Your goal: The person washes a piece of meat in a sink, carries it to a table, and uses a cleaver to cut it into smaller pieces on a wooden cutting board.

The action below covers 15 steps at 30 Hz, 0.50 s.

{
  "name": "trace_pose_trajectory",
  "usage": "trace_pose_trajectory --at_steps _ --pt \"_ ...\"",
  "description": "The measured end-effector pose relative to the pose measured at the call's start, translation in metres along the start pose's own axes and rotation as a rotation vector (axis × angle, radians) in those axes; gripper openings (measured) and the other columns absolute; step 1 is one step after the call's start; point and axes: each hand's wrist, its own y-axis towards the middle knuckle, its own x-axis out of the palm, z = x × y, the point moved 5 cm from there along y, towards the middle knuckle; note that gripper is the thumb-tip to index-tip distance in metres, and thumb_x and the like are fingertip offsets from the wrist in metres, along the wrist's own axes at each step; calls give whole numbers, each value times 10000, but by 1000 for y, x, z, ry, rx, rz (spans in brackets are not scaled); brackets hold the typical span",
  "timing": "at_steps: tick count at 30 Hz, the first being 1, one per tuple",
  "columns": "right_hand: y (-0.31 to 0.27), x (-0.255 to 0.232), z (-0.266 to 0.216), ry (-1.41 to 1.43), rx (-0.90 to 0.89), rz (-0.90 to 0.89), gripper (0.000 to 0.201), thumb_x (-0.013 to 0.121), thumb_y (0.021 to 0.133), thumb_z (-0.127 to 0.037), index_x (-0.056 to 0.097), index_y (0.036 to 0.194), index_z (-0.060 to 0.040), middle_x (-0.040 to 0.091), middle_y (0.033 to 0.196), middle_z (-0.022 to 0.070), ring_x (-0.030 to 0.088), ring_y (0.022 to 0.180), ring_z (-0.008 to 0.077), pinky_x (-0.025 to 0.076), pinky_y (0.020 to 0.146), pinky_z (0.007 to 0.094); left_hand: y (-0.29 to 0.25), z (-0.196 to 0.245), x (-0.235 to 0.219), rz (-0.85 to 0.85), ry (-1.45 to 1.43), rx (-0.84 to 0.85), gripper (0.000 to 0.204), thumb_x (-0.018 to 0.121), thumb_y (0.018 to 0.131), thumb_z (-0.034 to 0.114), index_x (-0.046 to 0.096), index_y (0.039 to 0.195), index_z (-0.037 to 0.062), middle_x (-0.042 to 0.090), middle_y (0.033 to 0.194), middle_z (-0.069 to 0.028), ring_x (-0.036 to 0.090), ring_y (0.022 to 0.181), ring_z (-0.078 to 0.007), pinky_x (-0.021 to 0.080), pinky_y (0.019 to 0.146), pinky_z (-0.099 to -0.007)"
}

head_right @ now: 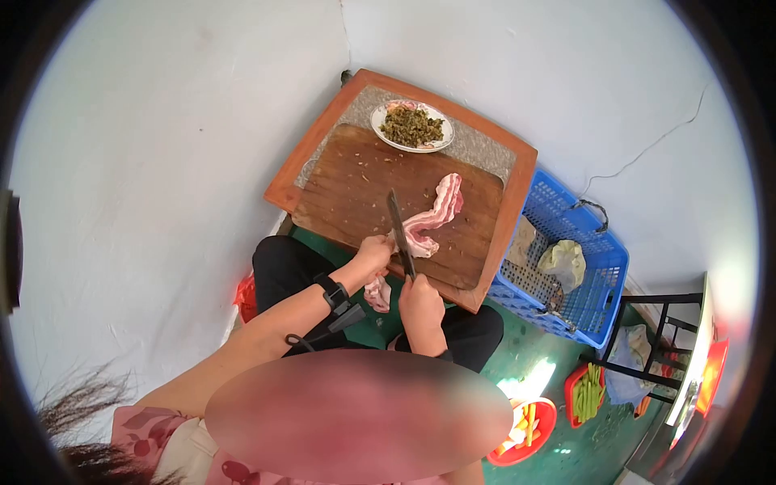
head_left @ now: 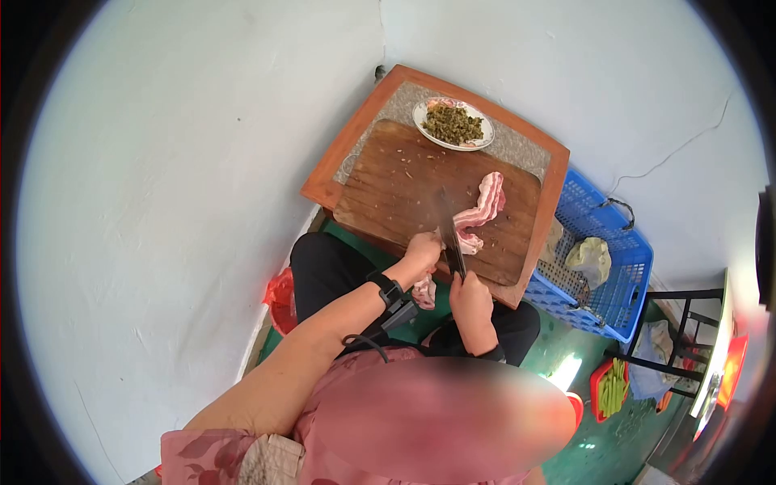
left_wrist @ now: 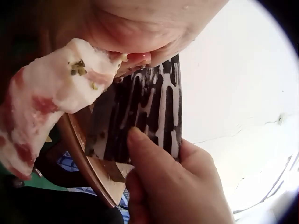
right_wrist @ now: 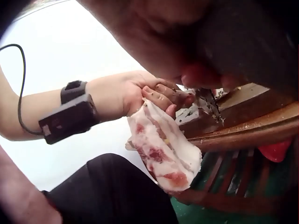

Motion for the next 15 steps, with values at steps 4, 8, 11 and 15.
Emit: trace_pose_trajectory --at_steps 4,8,11,15 --pt "20 3 -15 -26 -27 4 275 496 893 -257 531 761 -18 611 653 220 625 637 394 509 547 468 1 -6 -1 4 -63 -34 228 446 919 196 558 896 -1 458 565 -64 403 401 -165 324 386 -315" --pt "41 14 -24 -101 -141 32 184 506 863 -194 532 780 -32 628 669 183 645 630 350 526 537 432 3 -3 -3 -27 -154 -44 173 454 903 159 546 894 13 474 568 -62 391 392 -161 304 379 -320" --pt "59 14 -33 -140 -191 39 65 524 808 -100 532 806 -35 643 699 158 658 628 313 537 526 398 -1 1 0 -72 -155 -42 145 463 889 145 538 864 23 466 555 -55 381 386 -155 299 375 -327" --pt "68 14 -32 -159 -220 34 76 514 823 -109 530 793 -41 642 699 156 657 621 314 537 522 393 -8 9 -8 -40 -165 -86 155 478 882 153 540 805 33 410 510 -25 331 373 -136 298 384 -320"
